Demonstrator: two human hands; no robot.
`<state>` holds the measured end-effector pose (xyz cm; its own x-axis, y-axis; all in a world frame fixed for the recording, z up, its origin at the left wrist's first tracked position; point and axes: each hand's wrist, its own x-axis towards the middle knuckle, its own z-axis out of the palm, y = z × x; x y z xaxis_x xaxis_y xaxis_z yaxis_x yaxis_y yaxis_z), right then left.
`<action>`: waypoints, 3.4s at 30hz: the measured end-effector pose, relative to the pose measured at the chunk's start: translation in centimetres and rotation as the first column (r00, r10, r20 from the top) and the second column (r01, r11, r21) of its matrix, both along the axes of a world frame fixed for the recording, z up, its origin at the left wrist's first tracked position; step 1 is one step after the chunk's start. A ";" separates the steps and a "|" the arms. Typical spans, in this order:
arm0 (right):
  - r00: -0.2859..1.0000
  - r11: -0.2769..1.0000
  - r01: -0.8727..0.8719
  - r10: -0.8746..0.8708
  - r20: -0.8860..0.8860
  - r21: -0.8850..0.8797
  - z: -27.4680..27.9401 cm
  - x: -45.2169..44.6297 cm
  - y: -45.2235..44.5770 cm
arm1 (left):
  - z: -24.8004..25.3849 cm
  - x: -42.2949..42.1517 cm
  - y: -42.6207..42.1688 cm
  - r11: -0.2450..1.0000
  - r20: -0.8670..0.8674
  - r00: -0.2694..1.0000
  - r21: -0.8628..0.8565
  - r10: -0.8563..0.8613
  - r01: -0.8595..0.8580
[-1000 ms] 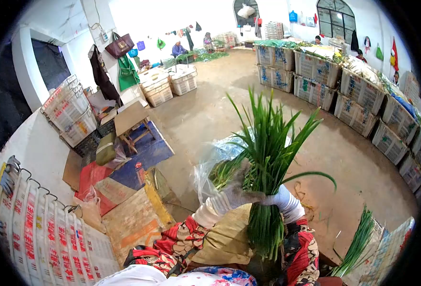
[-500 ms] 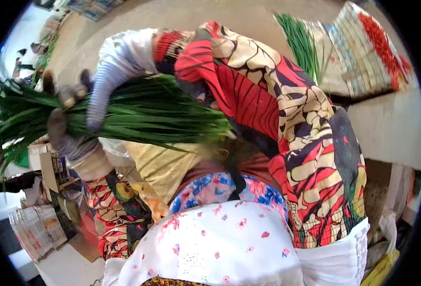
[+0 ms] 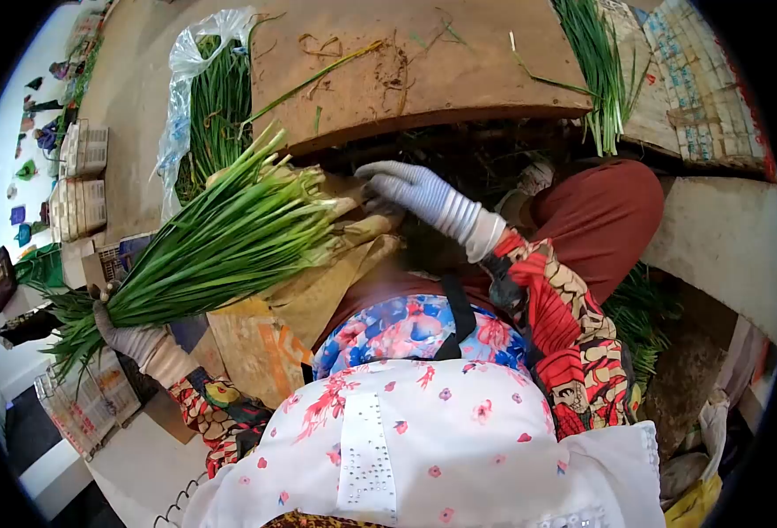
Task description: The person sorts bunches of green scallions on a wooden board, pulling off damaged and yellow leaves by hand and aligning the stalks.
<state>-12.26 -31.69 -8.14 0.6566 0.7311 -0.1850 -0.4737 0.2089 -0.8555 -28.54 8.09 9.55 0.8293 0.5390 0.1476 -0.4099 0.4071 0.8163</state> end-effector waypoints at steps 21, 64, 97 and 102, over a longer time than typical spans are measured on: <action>0.390 -0.267 0.123 0.899 -0.201 -0.956 -8.3 5.2 -10.9 | -2.2 -3.7 1.6 0.953 -0.160 0.961 -0.167 0.226 -0.252; 0.897 0.881 -0.063 0.255 0.360 -0.469 -3.1 3.3 -0.2 | -4.4 -3.8 5.0 0.929 -0.213 0.925 -0.130 0.314 -0.346; 0.956 0.995 -0.090 0.076 -0.284 -0.037 1.1 -1.3 8.0 | -3.3 -3.8 3.0 0.905 -0.159 0.932 -0.233 0.326 -0.356; 0.982 0.989 0.116 -0.099 0.159 -0.097 0.3 -2.0 8.0 | -3.7 -3.8 3.4 0.898 -0.169 0.926 -0.236 0.338 -0.371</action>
